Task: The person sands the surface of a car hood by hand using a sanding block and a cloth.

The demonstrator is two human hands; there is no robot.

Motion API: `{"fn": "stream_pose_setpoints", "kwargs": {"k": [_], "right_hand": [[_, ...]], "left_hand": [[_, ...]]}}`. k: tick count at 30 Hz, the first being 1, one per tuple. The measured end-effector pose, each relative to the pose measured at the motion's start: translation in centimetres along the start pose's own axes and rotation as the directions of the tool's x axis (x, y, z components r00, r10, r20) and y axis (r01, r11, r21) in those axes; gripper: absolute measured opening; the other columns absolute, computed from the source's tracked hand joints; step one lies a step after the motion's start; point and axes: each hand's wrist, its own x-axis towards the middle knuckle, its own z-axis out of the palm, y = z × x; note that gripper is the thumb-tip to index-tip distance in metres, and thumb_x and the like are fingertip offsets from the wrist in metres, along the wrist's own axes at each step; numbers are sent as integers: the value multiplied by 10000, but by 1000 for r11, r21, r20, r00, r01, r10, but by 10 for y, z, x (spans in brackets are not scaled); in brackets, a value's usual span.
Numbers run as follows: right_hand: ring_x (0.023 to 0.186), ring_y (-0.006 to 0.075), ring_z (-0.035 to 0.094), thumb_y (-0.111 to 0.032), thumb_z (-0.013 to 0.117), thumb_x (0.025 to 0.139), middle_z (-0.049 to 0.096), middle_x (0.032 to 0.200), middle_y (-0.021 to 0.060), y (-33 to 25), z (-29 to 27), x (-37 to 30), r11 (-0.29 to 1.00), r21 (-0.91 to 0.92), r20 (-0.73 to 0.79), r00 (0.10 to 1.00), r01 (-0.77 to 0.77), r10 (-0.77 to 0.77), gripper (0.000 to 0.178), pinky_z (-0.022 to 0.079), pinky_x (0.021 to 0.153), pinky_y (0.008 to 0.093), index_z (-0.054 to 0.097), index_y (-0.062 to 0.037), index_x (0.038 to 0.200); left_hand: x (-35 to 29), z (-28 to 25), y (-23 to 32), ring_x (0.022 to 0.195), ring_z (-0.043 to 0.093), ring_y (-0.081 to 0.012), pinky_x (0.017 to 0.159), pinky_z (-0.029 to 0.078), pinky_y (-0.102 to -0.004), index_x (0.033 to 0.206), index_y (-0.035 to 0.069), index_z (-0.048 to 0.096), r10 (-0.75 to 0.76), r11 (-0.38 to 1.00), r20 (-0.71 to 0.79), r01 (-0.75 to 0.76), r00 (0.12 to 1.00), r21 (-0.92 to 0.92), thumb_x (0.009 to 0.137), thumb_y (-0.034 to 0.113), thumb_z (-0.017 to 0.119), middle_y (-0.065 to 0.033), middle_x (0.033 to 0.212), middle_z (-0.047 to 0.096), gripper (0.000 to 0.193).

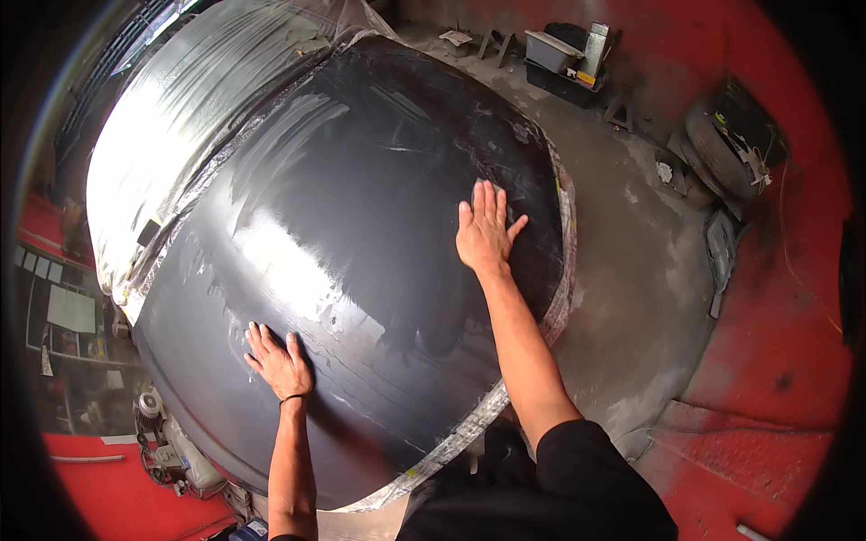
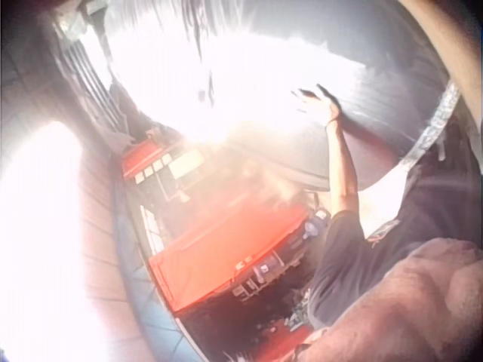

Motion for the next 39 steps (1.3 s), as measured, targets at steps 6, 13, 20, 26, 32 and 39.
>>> {"fn": "stream_pose_setpoints", "kwargs": {"k": [6, 13, 20, 26, 32, 39], "right_hand": [[1734, 293, 35, -489, 233, 1198, 81, 1883, 46, 52, 6, -108, 955, 62, -1, 957, -290, 291, 706, -20, 1302, 773, 107, -143, 1800], [1705, 330, 188, -481, 273, 1193, 282, 1833, 94, -16, -23, 75, 988, 62, -37, 989, -142, 145, 700, 41, 1342, 713, 274, -62, 1754], [1732, 276, 77, -478, 254, 1201, 147, 1872, 30, 71, -1, -94, 989, 57, 20, 990, -139, 138, 681, 19, 1326, 740, 152, -162, 1795], [1731, 323, 73, -477, 257, 1202, 138, 1876, 71, 63, 13, -77, 991, 77, -57, 991, -113, 117, 694, 9, 1302, 767, 156, -130, 1794], [1717, 346, 131, -461, 311, 1198, 201, 1861, 67, 0, 4, 9, 998, -11, -86, 994, 59, -60, 677, -4, 1306, 774, 260, -99, 1768], [1713, 296, 161, -513, 369, 1181, 269, 1838, 2, -63, 36, -126, 783, -23, 78, 782, 621, -618, 676, 9, 1301, 795, 332, -152, 1751]], "left_hand": [[-3, -8, -5, 1709, 164, -371, 1363, 53, -616, 1656, -54, 370, -16, 999, -18, 17, 1000, 47, 1102, 408, 562, -205, 1813, 271, 747], [2, 1, 12, 1708, 166, -379, 1363, 52, -618, 1663, -41, 360, 9, 1000, -8, -9, 1000, -14, 1114, 389, 548, -206, 1813, 270, 721], [-4, -6, -12, 1711, 150, -376, 1362, 49, -618, 1664, -54, 355, -20, 999, -9, 21, 1000, 41, 1117, 381, 543, -206, 1818, 256, 723], [-1, -8, -3, 1711, 146, -372, 1361, 57, -623, 1643, -68, 380, -13, 999, -2, 13, 1000, 46, 1107, 386, 548, -205, 1815, 258, 723], [-1, 0, 4, 1710, 147, -371, 1363, 52, -624, 1629, -66, 398, 1, 1000, 7, -1, 1000, 2, 1101, 403, 543, -210, 1806, 270, 721], [0, -17, -6, 1715, 132, -366, 1371, 27, -604, 1648, -62, 373, -46, 998, 41, 45, 998, 41, 1117, 373, 514, -204, 1823, 234, 701]]}}
